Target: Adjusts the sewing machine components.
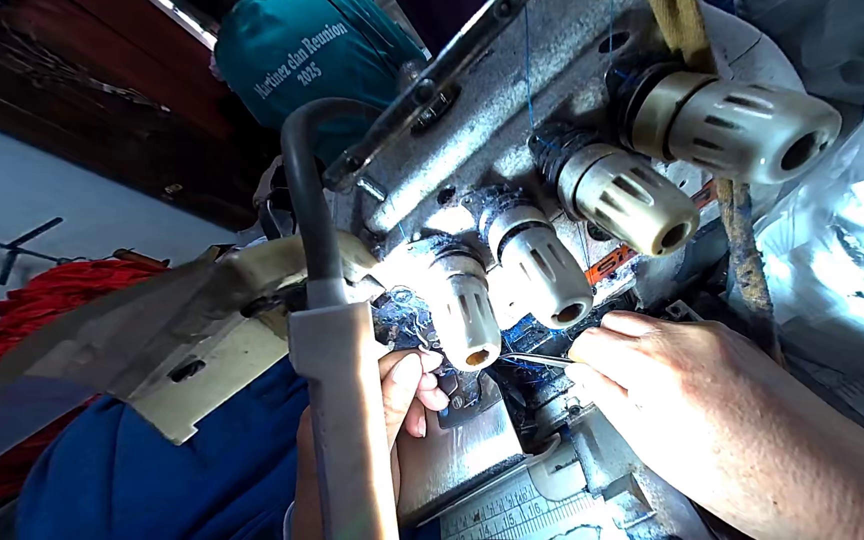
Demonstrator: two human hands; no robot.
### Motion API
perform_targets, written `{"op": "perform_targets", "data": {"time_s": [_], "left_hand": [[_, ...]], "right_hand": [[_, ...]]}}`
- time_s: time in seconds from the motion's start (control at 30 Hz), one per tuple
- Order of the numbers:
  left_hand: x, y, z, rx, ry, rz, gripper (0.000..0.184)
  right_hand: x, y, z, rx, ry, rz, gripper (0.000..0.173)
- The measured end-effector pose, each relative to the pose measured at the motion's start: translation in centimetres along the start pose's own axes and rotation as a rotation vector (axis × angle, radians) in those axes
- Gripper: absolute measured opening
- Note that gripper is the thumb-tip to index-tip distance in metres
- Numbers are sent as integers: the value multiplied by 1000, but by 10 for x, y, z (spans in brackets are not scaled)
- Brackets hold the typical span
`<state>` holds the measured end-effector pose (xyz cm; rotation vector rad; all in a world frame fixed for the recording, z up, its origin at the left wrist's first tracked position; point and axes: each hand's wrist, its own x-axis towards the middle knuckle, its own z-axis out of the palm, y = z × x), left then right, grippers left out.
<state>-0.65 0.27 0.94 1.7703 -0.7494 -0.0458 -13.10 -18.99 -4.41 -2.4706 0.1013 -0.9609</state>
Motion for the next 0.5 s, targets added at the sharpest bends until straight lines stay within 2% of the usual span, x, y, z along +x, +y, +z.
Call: {"op": "perform_targets", "data": {"time_s": [0.07, 0.13, 0.2, 0.27, 0.33, 0.43, 0.5], "left_hand": [[0, -2, -3, -11, -10, 16, 26], [-1, -11, -17, -14, -56, 123, 22], [-4, -18, -34, 33, -69, 343, 24], [-9, -9, -28, 0, 64, 554, 20], [-12, 4, -16, 2, 124, 707, 20], [-15, 20, -6, 182, 72, 841, 47], [-19, 27, 0, 322, -20, 866, 46]], "right_hand": [[0, 0, 0, 3, 5, 3, 13], [0, 0, 0, 1, 3, 8, 13], [-1, 0, 0, 5, 7, 7, 13], [-1, 1, -1, 10, 17, 0, 13], [-1, 2, -2, 8, 24, 0, 13], [-5, 3, -3, 3, 25, 6, 12], [-7, 5, -4, -1, 10, -2, 10]]}}
